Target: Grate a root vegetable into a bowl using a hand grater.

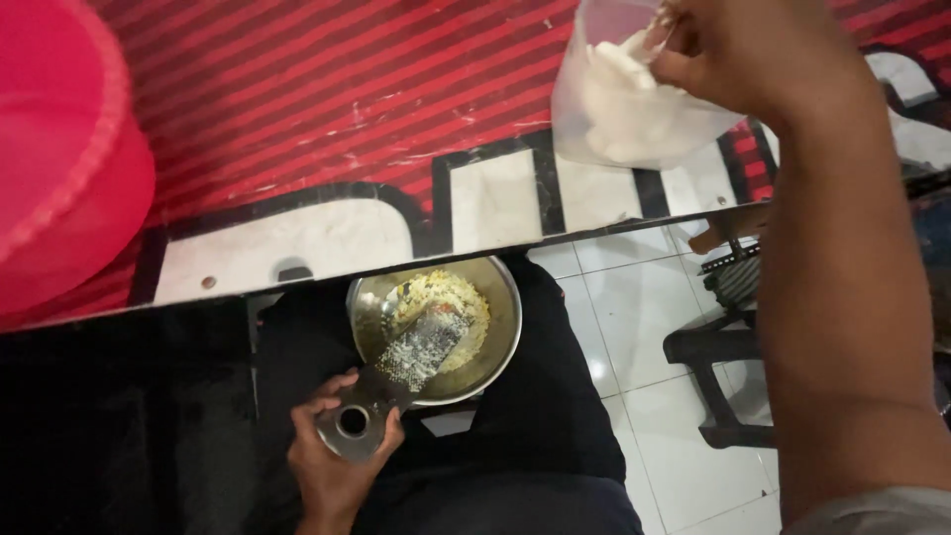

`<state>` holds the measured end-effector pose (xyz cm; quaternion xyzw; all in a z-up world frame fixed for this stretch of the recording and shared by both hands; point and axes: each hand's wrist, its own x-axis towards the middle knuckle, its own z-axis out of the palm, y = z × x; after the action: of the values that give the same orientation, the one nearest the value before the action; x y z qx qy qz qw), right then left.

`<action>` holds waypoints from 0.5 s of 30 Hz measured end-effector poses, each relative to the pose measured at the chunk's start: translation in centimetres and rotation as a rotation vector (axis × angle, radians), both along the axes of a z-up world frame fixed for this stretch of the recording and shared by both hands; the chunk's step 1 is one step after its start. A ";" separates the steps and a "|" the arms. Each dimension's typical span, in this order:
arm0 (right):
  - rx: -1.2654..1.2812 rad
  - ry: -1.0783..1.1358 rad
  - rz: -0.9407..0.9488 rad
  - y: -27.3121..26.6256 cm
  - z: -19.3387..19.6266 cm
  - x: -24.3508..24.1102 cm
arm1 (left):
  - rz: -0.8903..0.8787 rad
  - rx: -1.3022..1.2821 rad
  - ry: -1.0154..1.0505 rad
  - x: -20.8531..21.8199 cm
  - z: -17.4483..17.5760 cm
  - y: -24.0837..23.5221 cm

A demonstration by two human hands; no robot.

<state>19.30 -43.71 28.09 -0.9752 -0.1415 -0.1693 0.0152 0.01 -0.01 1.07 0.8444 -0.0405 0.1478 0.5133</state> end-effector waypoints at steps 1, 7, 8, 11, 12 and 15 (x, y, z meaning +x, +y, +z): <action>0.002 -0.003 -0.010 0.2 0.4 -0.2 | -0.010 0.002 -0.003 0.1 -0.1 0.0; -0.015 0.172 -0.072 2.3 1.1 0.9 | -0.008 0.056 -0.025 0.2 -0.4 0.1; -0.022 0.205 -0.106 2.1 0.8 1.3 | -0.019 0.065 -0.012 0.2 -0.5 0.2; -0.004 0.234 -0.126 1.6 0.2 1.9 | -0.022 0.067 0.003 0.1 -0.6 0.2; 0.019 0.228 -0.117 1.5 0.1 2.1 | -0.016 0.057 0.003 0.1 -0.6 0.2; 0.087 0.159 -0.130 0.8 0.1 1.9 | -0.023 0.046 -0.012 0.1 -0.8 0.3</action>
<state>21.20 -42.92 28.22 -0.9911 -0.0689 -0.0982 0.0576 0.15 0.28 0.31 0.8545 -0.0567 0.1457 0.4953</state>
